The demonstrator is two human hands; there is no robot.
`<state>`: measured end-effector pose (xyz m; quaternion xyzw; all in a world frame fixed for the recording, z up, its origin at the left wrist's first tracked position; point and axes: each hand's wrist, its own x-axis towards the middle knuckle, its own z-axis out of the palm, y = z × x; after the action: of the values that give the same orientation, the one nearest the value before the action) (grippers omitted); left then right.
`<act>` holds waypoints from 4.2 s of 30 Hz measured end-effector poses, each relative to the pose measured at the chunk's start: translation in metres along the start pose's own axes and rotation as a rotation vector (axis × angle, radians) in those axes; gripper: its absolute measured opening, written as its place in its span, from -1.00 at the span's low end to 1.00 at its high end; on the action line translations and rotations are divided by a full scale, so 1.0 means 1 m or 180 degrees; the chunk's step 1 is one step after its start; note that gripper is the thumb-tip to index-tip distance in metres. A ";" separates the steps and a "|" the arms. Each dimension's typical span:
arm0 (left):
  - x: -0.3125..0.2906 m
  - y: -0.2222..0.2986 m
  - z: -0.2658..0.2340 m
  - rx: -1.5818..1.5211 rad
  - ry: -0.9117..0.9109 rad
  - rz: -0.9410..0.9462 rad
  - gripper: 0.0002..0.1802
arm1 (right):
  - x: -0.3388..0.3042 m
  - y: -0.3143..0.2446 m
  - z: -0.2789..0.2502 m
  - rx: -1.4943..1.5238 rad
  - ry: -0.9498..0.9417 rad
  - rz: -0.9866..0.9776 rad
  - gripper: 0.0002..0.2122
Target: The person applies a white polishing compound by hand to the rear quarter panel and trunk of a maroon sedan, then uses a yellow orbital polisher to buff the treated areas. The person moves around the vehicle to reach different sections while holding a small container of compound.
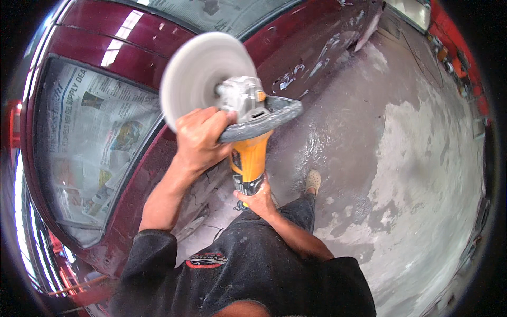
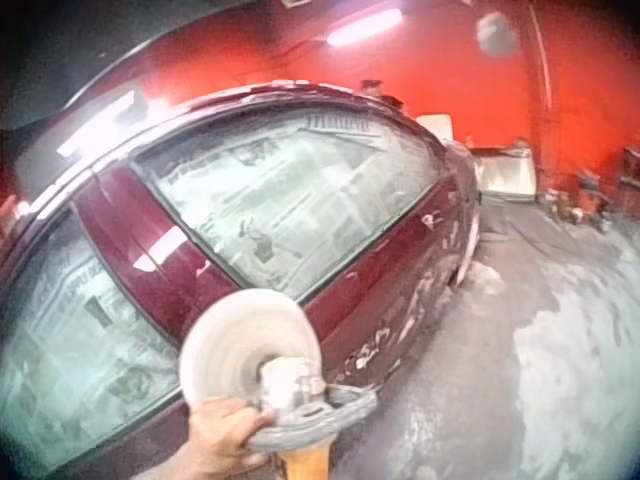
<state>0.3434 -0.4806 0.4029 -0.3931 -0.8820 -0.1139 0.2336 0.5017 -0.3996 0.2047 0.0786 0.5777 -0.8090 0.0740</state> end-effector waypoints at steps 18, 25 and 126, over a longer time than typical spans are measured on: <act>-0.027 0.002 -0.083 0.0597 0.0083 0.0005 -0.83 | -0.009 0.013 0.049 -0.0158 -0.0640 -0.0358 -0.13; -0.025 0.010 -0.123 0.0848 -0.0150 0.0292 -0.64 | -0.011 0.031 0.150 0.0627 -0.0837 -0.0466 -0.16; 0.250 -0.118 -0.248 0.0289 0.3406 -0.1692 -0.93 | 0.240 -0.411 -0.011 -0.0499 -0.2471 -0.1852 0.04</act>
<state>0.1897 -0.4943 0.7406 -0.0366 -0.7139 -0.3129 0.6253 0.1809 -0.2636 0.5298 -0.3992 0.5647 -0.7198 0.0605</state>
